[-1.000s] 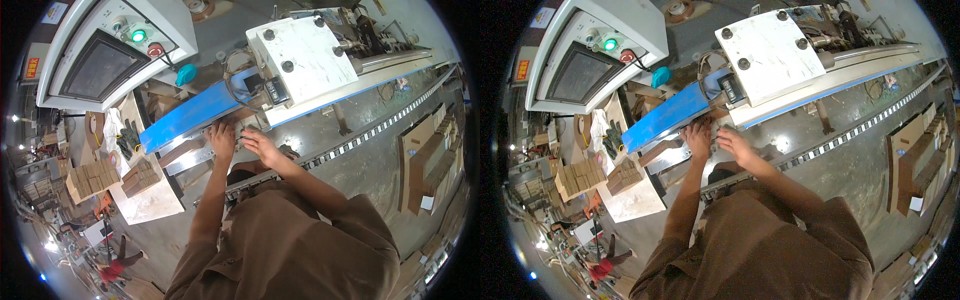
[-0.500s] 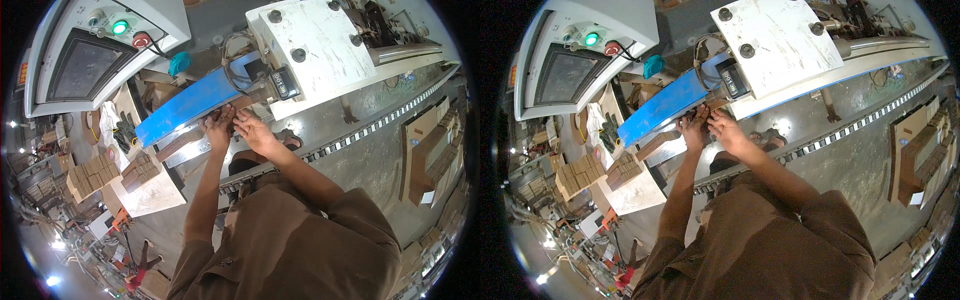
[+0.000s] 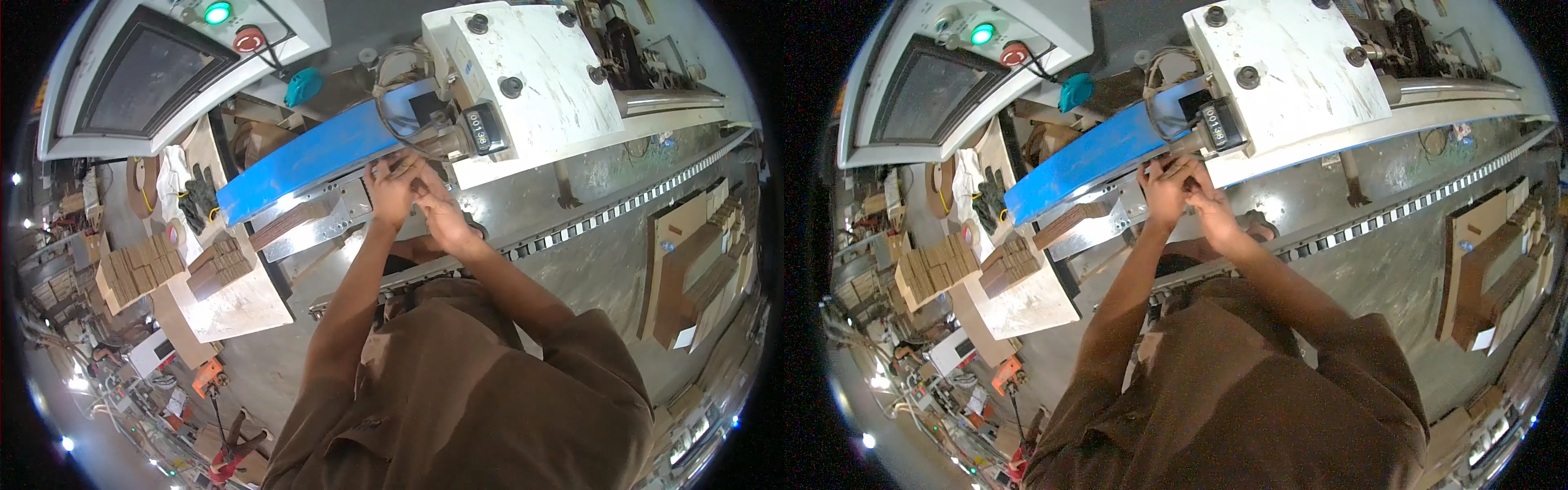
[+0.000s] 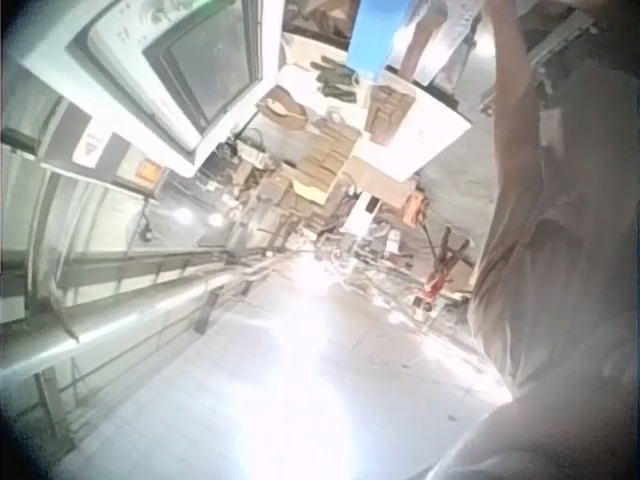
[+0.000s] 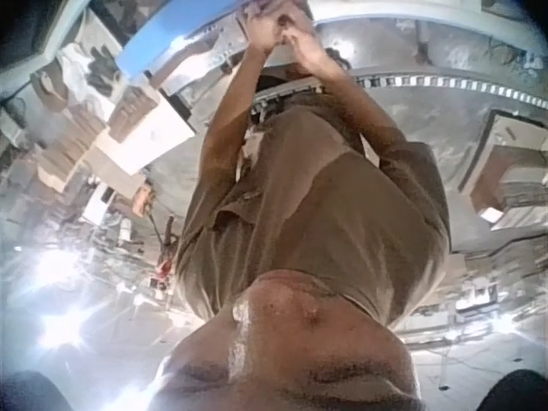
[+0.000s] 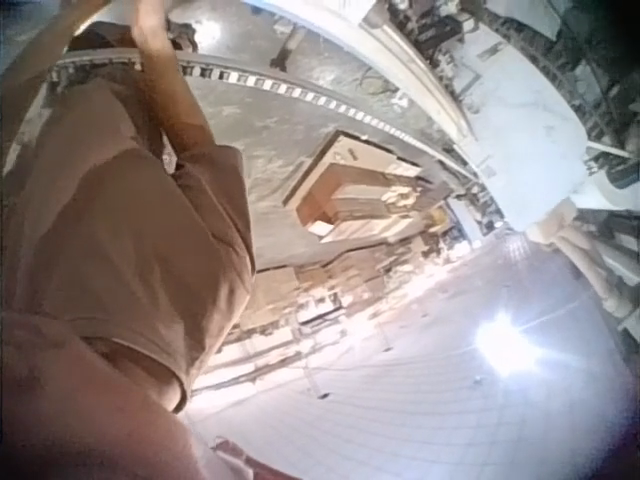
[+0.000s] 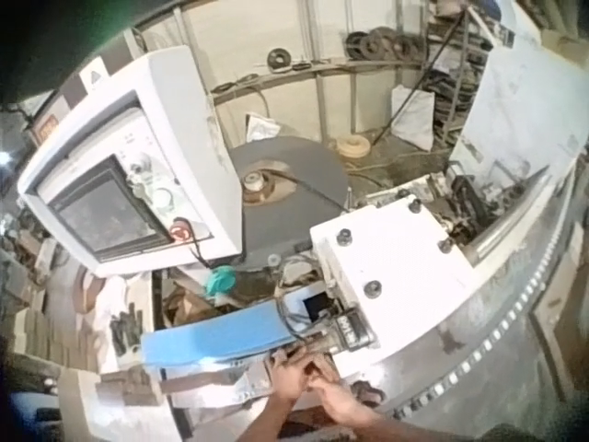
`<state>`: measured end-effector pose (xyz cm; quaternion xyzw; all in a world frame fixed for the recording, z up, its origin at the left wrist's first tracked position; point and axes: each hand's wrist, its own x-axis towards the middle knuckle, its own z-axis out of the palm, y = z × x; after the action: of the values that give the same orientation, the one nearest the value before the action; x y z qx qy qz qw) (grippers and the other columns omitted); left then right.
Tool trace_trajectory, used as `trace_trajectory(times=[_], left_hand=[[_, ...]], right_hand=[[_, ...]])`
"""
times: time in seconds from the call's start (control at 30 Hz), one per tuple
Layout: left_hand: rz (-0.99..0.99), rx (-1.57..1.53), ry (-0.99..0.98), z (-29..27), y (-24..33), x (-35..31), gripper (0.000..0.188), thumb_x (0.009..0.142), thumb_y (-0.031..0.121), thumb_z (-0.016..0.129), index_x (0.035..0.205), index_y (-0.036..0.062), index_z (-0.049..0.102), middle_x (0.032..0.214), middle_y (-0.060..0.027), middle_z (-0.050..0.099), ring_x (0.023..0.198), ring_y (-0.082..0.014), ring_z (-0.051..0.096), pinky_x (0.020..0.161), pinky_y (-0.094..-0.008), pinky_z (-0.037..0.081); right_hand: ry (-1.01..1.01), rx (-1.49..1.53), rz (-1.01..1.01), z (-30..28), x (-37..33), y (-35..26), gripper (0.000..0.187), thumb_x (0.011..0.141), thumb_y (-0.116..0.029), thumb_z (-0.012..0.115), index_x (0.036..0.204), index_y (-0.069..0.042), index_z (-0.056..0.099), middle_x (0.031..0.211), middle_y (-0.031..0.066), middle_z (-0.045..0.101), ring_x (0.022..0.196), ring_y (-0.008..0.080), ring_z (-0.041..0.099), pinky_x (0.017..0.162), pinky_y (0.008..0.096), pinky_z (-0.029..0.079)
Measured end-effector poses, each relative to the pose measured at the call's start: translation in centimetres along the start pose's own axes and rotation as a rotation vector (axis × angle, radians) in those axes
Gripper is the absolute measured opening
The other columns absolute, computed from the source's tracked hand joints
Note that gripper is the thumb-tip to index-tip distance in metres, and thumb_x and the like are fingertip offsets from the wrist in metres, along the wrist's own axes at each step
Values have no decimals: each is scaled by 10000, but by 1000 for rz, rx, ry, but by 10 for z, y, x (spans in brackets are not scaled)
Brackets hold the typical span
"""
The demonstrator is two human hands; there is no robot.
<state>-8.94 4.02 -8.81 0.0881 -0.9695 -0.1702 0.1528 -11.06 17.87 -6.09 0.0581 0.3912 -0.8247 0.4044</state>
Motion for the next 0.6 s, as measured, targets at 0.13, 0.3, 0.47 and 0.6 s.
trace_trajectory(times=[0.13,0.3,0.47,0.6], left_hand=[[56,-8,152,14,9,12,150,792,214,756,938,239,786,1102,62,772,1113,-243,618,1036,-604,342],[-56,118,296,-2,-2,-4,163,842,165,714,957,253,788,935,37,737,1026,-221,623,1057,-568,339],[-147,161,282,-98,-44,-62,184,805,148,777,973,222,787,921,42,721,1082,-213,620,1052,-504,327],[-297,329,194,-190,-80,-86,311,869,248,800,1170,187,755,1114,9,698,1194,-232,545,1078,-514,278]], right_hand=[[3,-49,69,-7,-12,-18,802,936,-7,573,1648,-34,206,1690,115,292,1500,227,366,1196,378,332],[-80,-196,143,-8,-51,-28,708,1002,-103,517,1642,-37,223,1681,115,298,1533,307,322,1205,422,341],[-120,-65,228,-14,-66,-7,625,1025,-112,493,1616,-42,302,1648,113,362,1479,303,411,1212,424,323],[-180,-74,221,-12,-60,-1,583,1045,-136,509,1597,-53,342,1628,104,393,1450,293,447,1209,443,343]])
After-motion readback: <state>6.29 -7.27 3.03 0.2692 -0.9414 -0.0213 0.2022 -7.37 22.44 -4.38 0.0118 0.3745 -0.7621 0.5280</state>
